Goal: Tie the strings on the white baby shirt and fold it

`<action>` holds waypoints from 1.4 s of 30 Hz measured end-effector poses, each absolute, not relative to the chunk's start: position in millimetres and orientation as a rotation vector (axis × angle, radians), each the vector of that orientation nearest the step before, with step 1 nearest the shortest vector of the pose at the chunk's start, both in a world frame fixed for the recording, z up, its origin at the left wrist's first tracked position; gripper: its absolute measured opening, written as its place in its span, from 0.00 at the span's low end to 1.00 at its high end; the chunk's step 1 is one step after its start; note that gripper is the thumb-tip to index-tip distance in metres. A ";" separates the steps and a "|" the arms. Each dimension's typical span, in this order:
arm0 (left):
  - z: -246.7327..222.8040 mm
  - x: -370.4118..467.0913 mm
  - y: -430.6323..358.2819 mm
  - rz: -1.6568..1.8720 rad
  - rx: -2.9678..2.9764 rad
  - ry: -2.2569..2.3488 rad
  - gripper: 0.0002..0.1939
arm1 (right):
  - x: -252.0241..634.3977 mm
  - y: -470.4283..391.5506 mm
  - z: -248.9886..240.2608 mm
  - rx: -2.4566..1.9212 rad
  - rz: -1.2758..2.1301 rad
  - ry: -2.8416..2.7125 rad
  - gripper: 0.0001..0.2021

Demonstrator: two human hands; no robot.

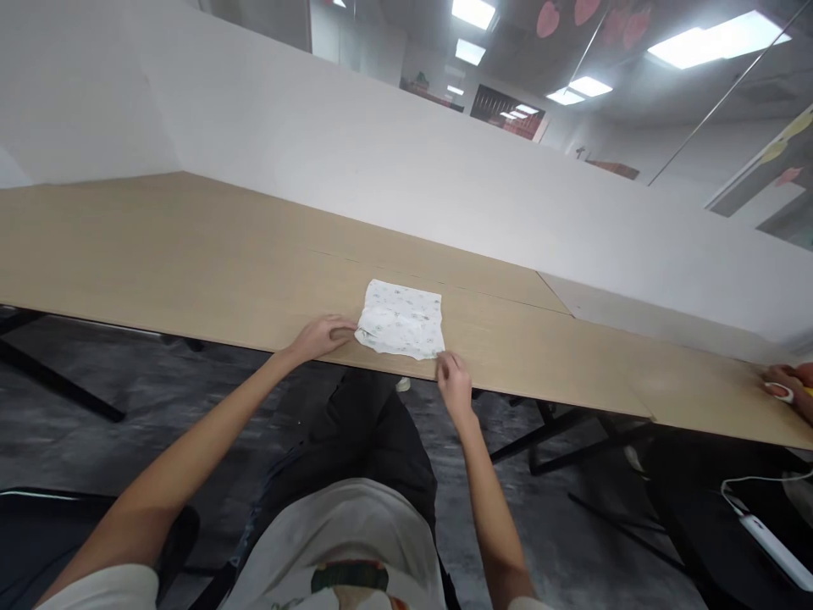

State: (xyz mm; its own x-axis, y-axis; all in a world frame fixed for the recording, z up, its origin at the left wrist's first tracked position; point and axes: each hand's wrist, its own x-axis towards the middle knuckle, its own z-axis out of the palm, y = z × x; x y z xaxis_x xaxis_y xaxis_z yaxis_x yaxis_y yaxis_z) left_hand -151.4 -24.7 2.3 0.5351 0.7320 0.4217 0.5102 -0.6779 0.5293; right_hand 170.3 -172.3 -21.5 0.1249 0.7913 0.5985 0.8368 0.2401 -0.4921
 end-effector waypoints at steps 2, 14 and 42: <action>3.8 -145.6 -24.3 0.900 2.479 1.047 0.21 | 183.8 -158.1 -13.5 -1.590 -0.069 -1.743 0.17; 4.0 -135.9 -29.8 0.906 2.732 1.040 0.20 | 191.2 -147.2 -1.7 -1.594 -0.095 -1.856 0.14; 1.8 -67.4 76.3 0.876 2.195 1.524 0.18 | 216.7 -23.1 7.3 -2.024 0.196 -1.414 0.14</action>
State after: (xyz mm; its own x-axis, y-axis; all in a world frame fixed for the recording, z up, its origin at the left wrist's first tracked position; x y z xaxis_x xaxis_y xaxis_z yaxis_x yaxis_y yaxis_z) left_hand -67.4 76.3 1.8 0.2395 0.9240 0.2979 0.7222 -0.3747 0.5815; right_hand 216.7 -23.1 7.3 0.4066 0.8825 0.2363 0.7847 -0.2049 -0.5850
